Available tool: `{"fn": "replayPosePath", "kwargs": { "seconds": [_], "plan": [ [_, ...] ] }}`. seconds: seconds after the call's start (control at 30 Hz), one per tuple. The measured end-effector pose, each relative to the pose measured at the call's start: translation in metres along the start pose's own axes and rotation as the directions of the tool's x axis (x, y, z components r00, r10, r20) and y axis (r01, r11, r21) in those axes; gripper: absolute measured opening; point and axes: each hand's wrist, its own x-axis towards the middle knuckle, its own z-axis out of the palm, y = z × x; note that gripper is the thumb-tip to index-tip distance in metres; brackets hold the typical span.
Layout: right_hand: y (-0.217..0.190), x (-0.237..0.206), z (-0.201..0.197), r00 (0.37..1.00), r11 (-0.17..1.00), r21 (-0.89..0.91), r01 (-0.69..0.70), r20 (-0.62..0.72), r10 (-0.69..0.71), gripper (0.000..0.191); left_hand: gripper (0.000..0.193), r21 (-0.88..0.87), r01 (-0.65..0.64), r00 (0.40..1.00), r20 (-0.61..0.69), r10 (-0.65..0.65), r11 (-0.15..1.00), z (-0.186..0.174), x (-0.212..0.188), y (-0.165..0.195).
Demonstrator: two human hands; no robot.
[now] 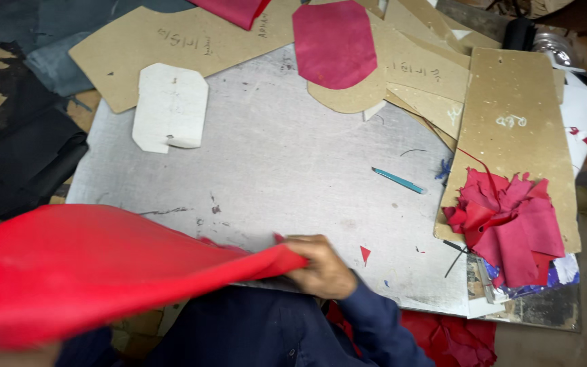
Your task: The person places a cardboard template on a large red fabric sheet and uses a utility knife to cut the fabric along the template edges. After cutting, the person removes the template, folds the cut fabric piece, and sets it aside. The person then repeats the process with a second template on the same fabric.
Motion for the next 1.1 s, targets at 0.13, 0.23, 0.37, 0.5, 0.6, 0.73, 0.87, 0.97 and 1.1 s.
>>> {"fn": "replayPosePath", "kwargs": {
  "seconds": [0.13,0.23,0.37,0.5,0.6,0.73,0.87,0.97,1.1],
  "plan": [
    [-0.042,-0.078,-0.116,0.965,0.971,-0.159,-0.177,-0.222,0.140,0.025,0.022,0.207,0.101,0.994,-0.067,-0.089,0.973,0.009,0.031,-0.034],
    [-0.044,-0.088,-0.173,0.885,0.664,-0.636,-0.393,-0.459,0.085,0.037,0.024,0.479,0.220,0.974,-0.157,-0.164,0.850,0.022,0.059,-0.087],
    [0.002,-0.094,-0.186,0.800,0.355,-0.835,-0.421,-0.526,-0.289,0.041,0.032,0.728,0.164,0.981,-0.190,-0.033,0.666,0.065,0.074,-0.183],
    [0.065,-0.123,-0.146,0.571,0.600,-0.550,-0.580,-0.801,-0.182,0.041,0.047,0.500,0.588,0.808,-0.321,-0.495,0.636,0.114,0.024,-0.244],
    [0.101,-0.152,-0.089,0.406,0.679,-0.286,-0.676,-0.914,0.020,0.063,0.073,0.633,0.509,0.854,-0.289,-0.433,0.583,0.144,-0.023,-0.267],
    [0.127,-0.186,-0.055,0.276,0.630,-0.123,-0.767,-0.949,0.152,0.092,0.077,0.534,0.656,0.750,-0.379,-0.543,0.533,0.176,-0.044,-0.291],
    [0.148,-0.197,-0.081,0.146,0.793,0.136,-0.593,-0.951,0.273,0.093,0.044,0.335,0.830,0.544,-0.316,-0.777,0.445,0.186,-0.030,-0.307],
    [0.152,-0.211,-0.109,0.169,0.770,-0.003,-0.638,-0.976,0.137,0.086,0.050,0.313,0.676,0.721,-0.470,-0.510,0.667,0.192,-0.018,-0.301],
    [0.160,-0.215,-0.122,0.086,0.866,0.277,-0.416,-0.936,0.341,0.083,0.072,0.544,0.593,0.805,-0.409,-0.430,0.594,0.208,0.005,-0.282]
  ]
}}
